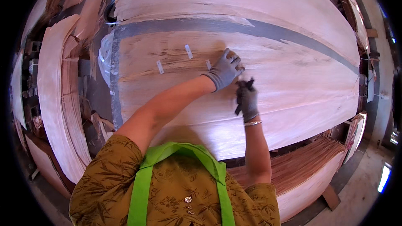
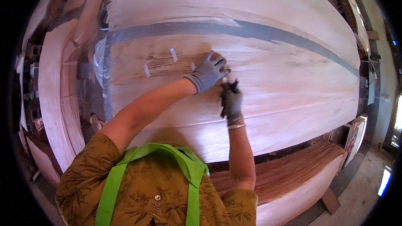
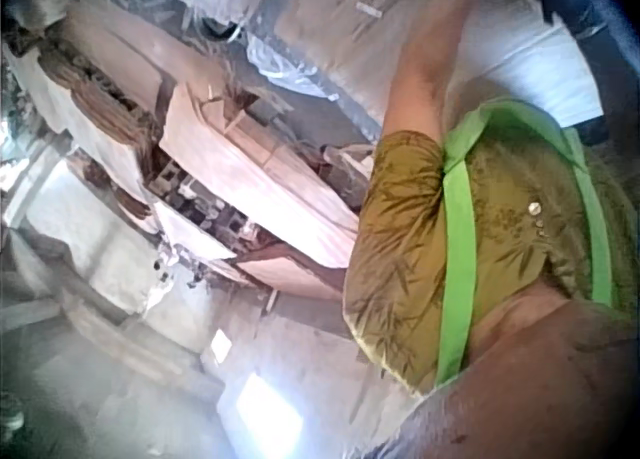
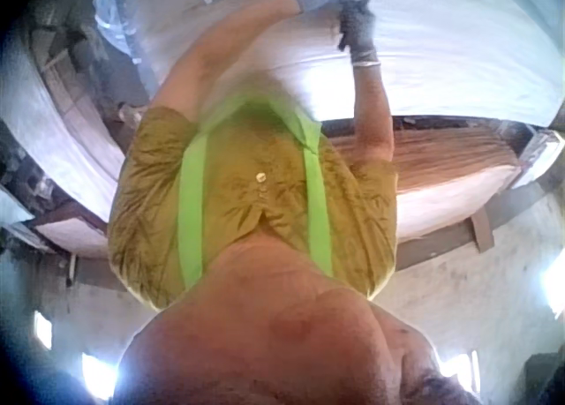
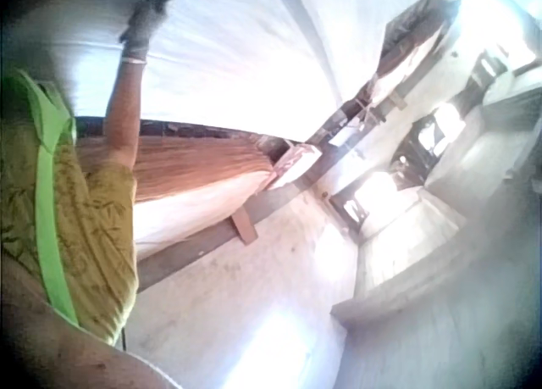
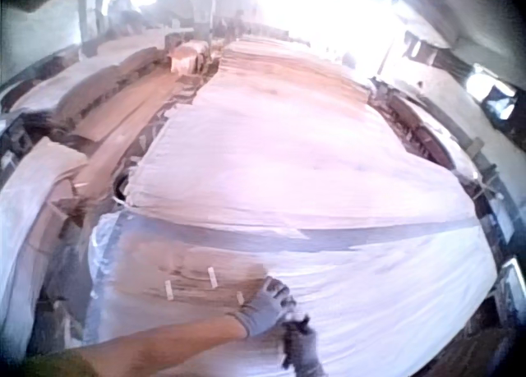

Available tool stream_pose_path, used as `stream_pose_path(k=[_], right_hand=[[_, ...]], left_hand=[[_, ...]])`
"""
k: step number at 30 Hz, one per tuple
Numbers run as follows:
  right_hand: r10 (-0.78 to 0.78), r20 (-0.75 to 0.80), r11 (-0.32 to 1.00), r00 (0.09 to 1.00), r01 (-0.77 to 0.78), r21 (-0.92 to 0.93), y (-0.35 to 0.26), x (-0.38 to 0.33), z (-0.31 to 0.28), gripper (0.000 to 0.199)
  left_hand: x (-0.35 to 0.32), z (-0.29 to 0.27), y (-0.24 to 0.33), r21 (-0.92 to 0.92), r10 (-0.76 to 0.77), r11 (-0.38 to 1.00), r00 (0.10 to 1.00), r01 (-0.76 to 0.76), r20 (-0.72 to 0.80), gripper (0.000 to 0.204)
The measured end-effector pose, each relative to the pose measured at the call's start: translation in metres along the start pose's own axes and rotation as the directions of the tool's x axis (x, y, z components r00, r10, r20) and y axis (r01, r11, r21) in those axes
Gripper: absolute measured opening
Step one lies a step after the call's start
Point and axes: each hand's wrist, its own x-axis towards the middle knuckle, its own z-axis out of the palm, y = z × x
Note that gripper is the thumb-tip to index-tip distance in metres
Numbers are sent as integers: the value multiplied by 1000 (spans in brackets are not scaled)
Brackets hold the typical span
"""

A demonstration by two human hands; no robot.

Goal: The person repairs wood veneers by removing tape, cutting out damaged sections, and applying glue and new veneer strips to large panels.

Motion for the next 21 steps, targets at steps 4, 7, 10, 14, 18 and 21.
stream_pose_path(k=[4, 7, 10, 14, 18, 21], right_hand=[[-76, 8, 989, 997, 76, -127, -52, 70, -29, 14], [9, -19, 976, 1000, -13, -217, -43, 109, -48, 22], [-187, 19, 759, 982, 157, -632, -38, 115, -64, 39], [-227, 55, 681, 972, 199, -705, -31, 99, -84, 37], [-285, 49, 680, 957, 238, -693, -23, 51, -100, 25], [-301, -93, 758, 949, 179, -627, 6, -1, -121, 19]], left_hand=[[34, 31, 5, -151, -59, 988, 862, -21, -504, 35], [63, 64, 25, -269, -25, 957, 895, -108, -445, 32], [64, 57, 34, -305, -69, 951, 922, -55, -381, 30], [56, 41, 35, -325, -156, 945, 903, 19, -401, 31], [12, 13, -6, -387, -63, 917, 921, -99, -386, 42], [-84, 4, -41, -311, -155, 950, 890, 15, -430, 52]])
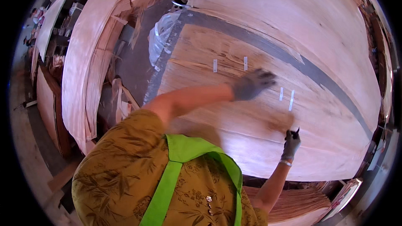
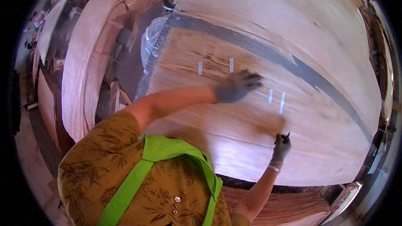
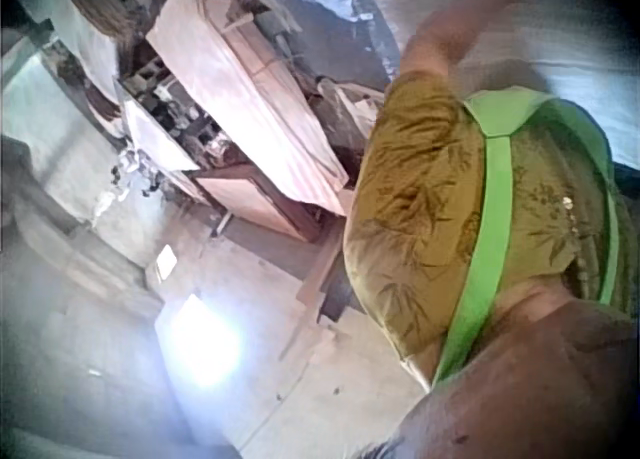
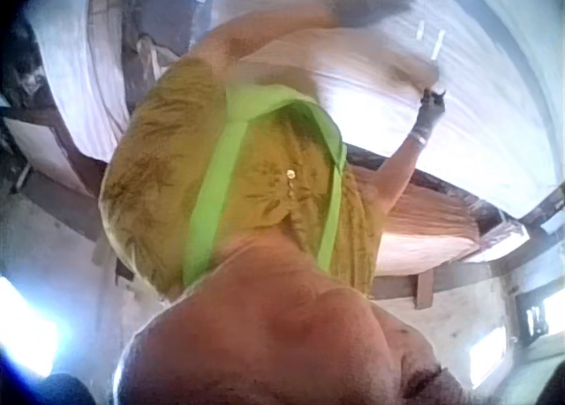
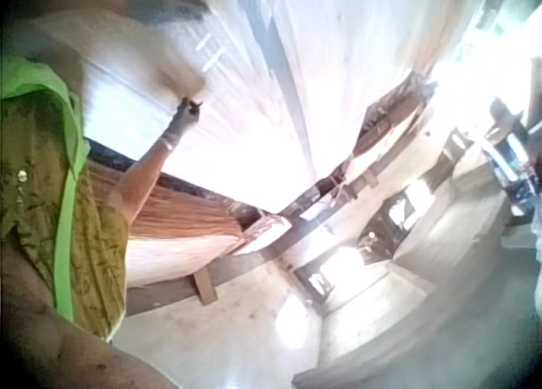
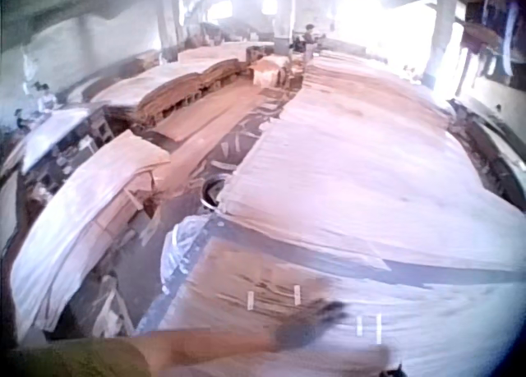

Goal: The person repairs wood veneers by removing tape, cutting out damaged sections, and applying glue and new veneer strips to large panels.

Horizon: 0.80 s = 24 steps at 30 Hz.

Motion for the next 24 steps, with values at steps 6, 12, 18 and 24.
stream_pose_path(k=[6, 12, 18, 24], right_hand=[[334, -237, 940, 912, -305, 151, 93, -151, -20, 12], [311, -273, 881, 910, -384, -275, 191, -312, -39, 18], [590, -568, 536, 573, -805, -256, 189, -485, -59, 26], [748, -663, 167, 9, -970, 176, 231, -686, -16, 28]], left_hand=[[-177, -115, -44, 239, -422, 887, 903, 394, 78, 71], [-198, -95, -72, 455, -425, 813, 905, 363, 37, 72], [-202, -117, -54, 598, -511, 708, 857, 376, 67, 65], [-201, -126, -27, 650, -420, 712, 903, 265, 91, 58]])
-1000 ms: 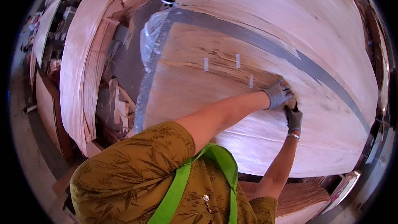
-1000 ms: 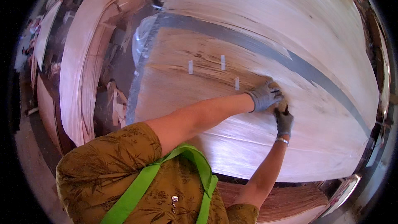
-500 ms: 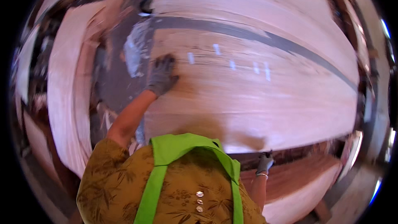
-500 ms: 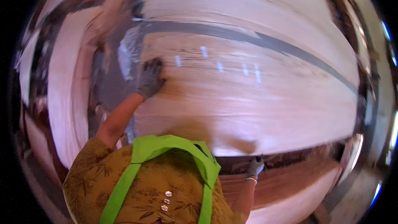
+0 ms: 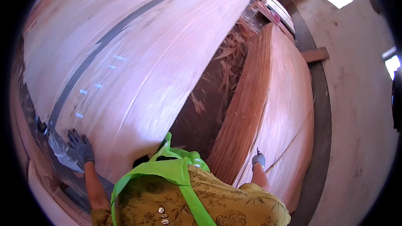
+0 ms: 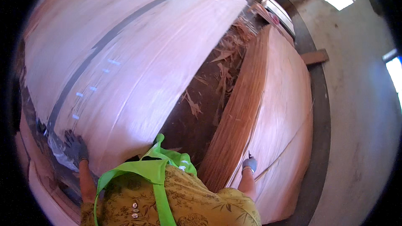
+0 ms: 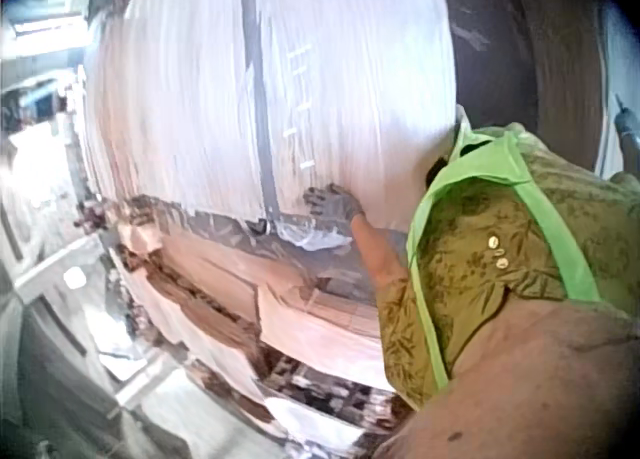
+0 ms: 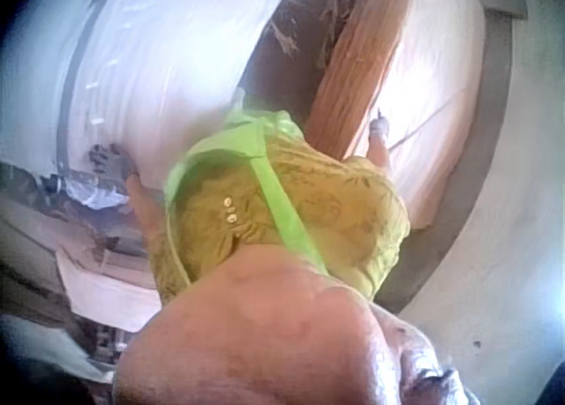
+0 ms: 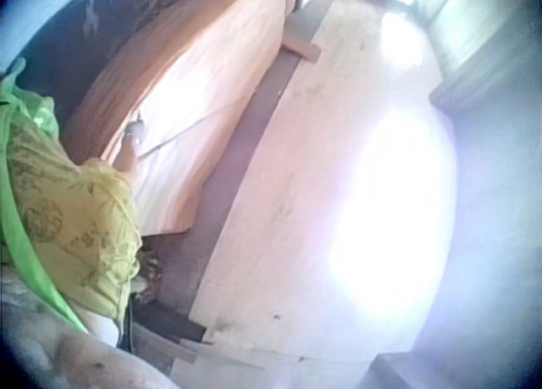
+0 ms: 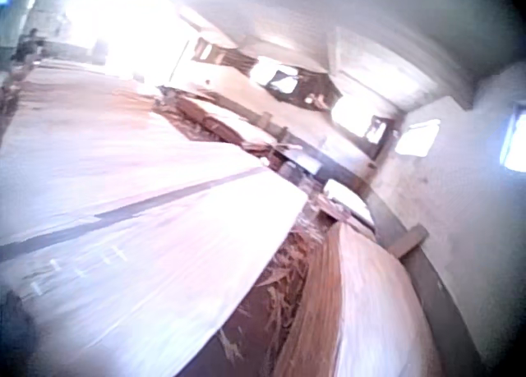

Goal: The person repairs wood veneers by removing tape, cutting out damaged sections, and applying glue and new veneer strips to large panels.

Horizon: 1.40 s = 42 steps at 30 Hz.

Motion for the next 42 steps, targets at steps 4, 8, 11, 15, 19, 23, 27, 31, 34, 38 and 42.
stream_pose_path(k=[4, 8, 11, 15, 19, 23, 27, 31, 34, 38, 42], right_hand=[[341, 58, 936, 938, -345, 71, 61, -37, 1, 35], [467, -13, 883, 884, -466, 61, 162, -47, 47, 44], [445, 28, 884, 895, -444, 146, 226, -53, 85, 56], [252, 152, 896, 956, -289, 336, 221, -73, 113, 49], [208, 58, 850, 976, -210, 483, 247, -72, 169, 47], [87, -79, 827, 993, -28, 561, 286, -61, 239, 38], [93, -103, 921, 990, -46, 386, 306, -60, 223, 35], [55, -85, 958, 995, -28, 286, 257, -141, 99, 39], [28, -206, 949, 978, 39, 313, 257, -168, 95, 40], [-261, -257, 873, 931, 341, 348, 157, -227, 91, 40], [-560, -286, 671, 778, 628, 394, 28, -319, 78, 40]], left_hand=[[-34, -25, -11, 129, 48, 991, 996, -37, -81, 57], [-92, -10, -11, 8, 166, 985, 942, -172, -293, 57], [-145, 1, 2, 39, 242, 968, 875, -249, -420, 59], [-187, -41, 13, -59, 186, 982, 972, -179, 141, 64], [-181, -7, 8, -82, 239, 969, 966, -231, 99, 66], [-178, -8, 20, -224, 266, 946, 957, -236, 114, 68], [-171, -53, 30, -274, 168, 957, 954, -96, 249, 63], [-166, -123, 73, -988, 340, -149, 936, -46, -94, 64], [-232, -302, 80, -337, 713, -681, 485, 650, -506, 81], [-320, -410, -3, 33, 377, -516, 261, 856, -889, 70], [-329, -421, -74, -186, 363, -678, 103, 711, -926, 67]])
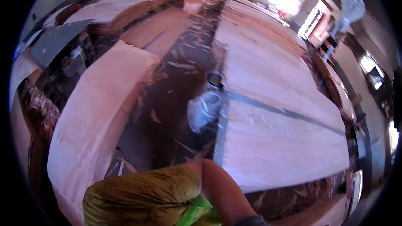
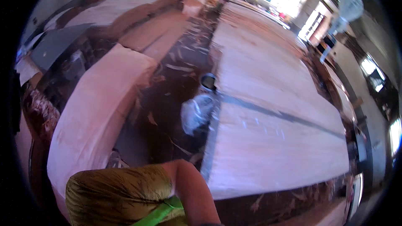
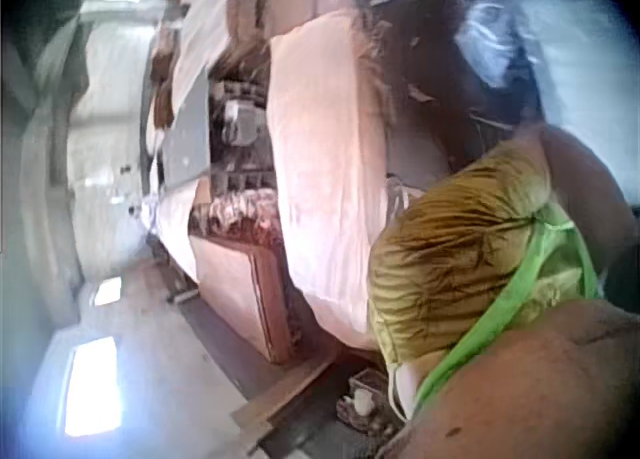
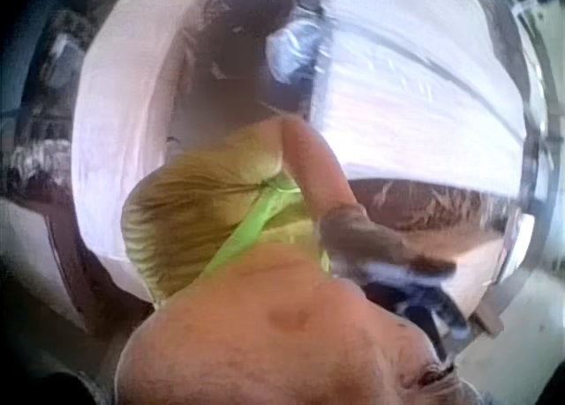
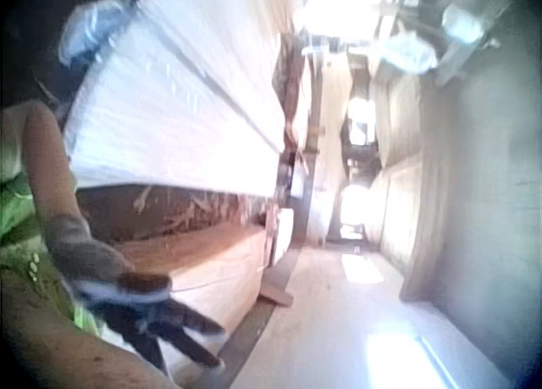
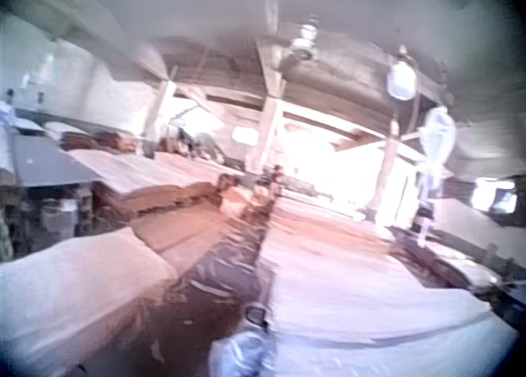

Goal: The person repairs wood veneers by removing tape, cutting out damaged sections, and applying glue and new veneer strips to large panels.

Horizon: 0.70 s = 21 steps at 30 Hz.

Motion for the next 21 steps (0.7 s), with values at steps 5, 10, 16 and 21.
stream_pose_path(k=[5, 10, 16, 21], right_hand=[[-247, 99, 955, 964, 224, 195, -163, -2, 41, 40], [-393, 154, 868, 907, 310, 388, -267, 5, 66, 40], [-411, 181, 780, 894, 242, 577, -324, 34, 83, 41], [-339, 203, 705, 919, 106, 702, -334, 76, 90, 42]], left_hand=[[-29, 7, 48, 179, -89, 979, 995, 94, -33, 65], [-48, -2, 78, 275, -127, 951, 989, 143, -75, 62], [-60, -34, 87, 315, -167, 929, 980, 192, -107, 59], [-64, -80, 83, 298, -242, 912, 956, 282, -164, 57]])
